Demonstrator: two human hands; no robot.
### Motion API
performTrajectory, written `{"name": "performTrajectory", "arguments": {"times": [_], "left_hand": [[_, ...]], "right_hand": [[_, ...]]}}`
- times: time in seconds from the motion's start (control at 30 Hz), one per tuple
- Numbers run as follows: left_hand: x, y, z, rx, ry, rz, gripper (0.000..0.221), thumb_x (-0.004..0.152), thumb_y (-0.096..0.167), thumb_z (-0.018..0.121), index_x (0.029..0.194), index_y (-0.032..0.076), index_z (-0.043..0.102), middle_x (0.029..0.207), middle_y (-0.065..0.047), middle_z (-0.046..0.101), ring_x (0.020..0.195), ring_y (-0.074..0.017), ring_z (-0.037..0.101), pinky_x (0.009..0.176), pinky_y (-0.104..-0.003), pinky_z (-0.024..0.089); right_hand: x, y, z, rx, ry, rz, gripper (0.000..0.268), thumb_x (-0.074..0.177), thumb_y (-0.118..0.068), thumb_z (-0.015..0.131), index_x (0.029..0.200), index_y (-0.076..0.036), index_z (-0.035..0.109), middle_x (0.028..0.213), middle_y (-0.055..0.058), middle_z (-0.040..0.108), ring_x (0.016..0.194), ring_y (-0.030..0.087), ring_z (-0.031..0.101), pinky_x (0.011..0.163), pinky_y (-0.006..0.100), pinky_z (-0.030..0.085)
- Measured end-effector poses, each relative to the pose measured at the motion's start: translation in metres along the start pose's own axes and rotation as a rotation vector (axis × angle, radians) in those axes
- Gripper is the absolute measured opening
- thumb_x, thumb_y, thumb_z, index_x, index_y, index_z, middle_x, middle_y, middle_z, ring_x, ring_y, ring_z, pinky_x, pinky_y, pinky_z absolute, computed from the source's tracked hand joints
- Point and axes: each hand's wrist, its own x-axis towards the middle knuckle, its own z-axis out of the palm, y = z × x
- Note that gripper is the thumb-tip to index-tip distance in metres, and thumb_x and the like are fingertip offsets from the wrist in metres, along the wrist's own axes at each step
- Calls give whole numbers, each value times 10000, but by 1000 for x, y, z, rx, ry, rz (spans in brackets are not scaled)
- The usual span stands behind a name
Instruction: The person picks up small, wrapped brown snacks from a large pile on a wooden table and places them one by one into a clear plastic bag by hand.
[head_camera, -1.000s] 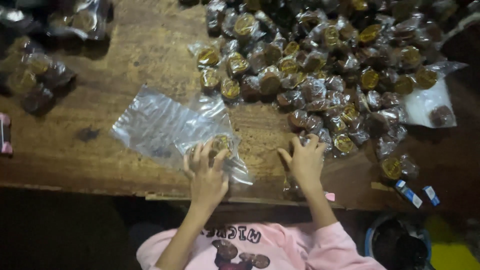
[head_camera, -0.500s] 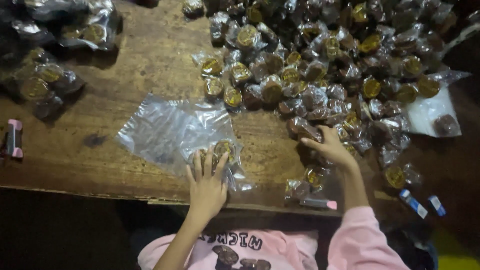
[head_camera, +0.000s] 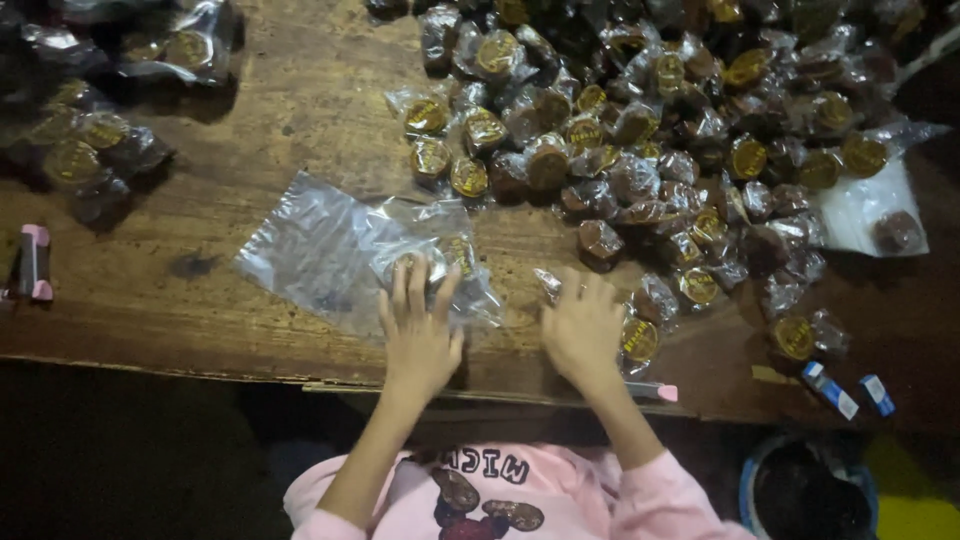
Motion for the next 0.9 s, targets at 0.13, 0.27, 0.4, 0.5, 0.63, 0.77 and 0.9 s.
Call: {"name": "performTrajectory", "arguments": {"times": [0.13, 0.27, 0.4, 0.5, 0.63, 0.77, 0.9], "left_hand": [[-37, -20, 47, 91, 318, 43, 898, 700, 304, 795, 1501, 382, 397, 1439, -59, 352, 1268, -296, 387, 1034, -504, 321], [-50, -15, 35, -52, 356, -60, 458, 956, 271, 627, 1390, 216, 489, 1011, -11, 518, 851, -231, 607, 733, -384, 454], [-44, 1, 21, -90, 426, -30, 250, 994, 195, 590, 1236, 134, 594, 830, -2, 662, 659, -198, 660, 608, -322, 516], [-43, 1, 23, -207, 448, -45, 256, 1025, 223, 578, 1256, 115, 600, 976, -28, 734, 771, -209, 729, 657, -315, 552], [-45, 3, 20, -331, 425, -71, 250, 1047, 244, 562, 1244, 95, 592, 997, -37, 747, 833, -186, 750, 695, -275, 589], [-52, 9, 20, -306, 372, -53, 300, 921, 142, 675, 1212, 118, 604, 864, -44, 676, 762, -253, 710, 690, -362, 563], [-56, 6, 12, -22, 163, -259, 555, 785, 414, 781, 1210, 143, 550, 952, -38, 612, 868, -271, 647, 763, -436, 506]], "right_hand": [[-10, 4, -19, 171, -184, 13, 567, 878, -287, 666, 1402, -172, 485, 1149, 201, 549, 1128, 439, 590, 837, 555, 566], [-33, -54, -58, 908, -549, 78, 604, 832, -300, 731, 1402, -155, 592, 1313, 248, 580, 1233, 468, 584, 877, 592, 565], [-16, -94, 39, 1921, -507, 568, 474, 968, -323, 662, 1403, -147, 592, 1074, 188, 667, 716, 292, 643, 518, 343, 572], [-20, -108, 12, 1277, -127, 101, 472, 1040, -344, 524, 1369, -13, 597, 1277, 292, 647, 1248, 413, 602, 1029, 518, 485], [-35, -119, -15, 1007, -38, -45, 553, 1005, -199, 569, 1460, 84, 432, 1299, 402, 535, 1262, 556, 506, 1065, 611, 413], [-29, -118, 13, 1030, -56, 167, 595, 1073, -393, 458, 1505, 15, 430, 1386, 316, 468, 1312, 492, 437, 1141, 550, 312], [-34, -103, 1, 901, -22, -88, 623, 1050, -315, 513, 1543, 27, 348, 1449, 308, 384, 1381, 516, 329, 1191, 544, 215]]}}
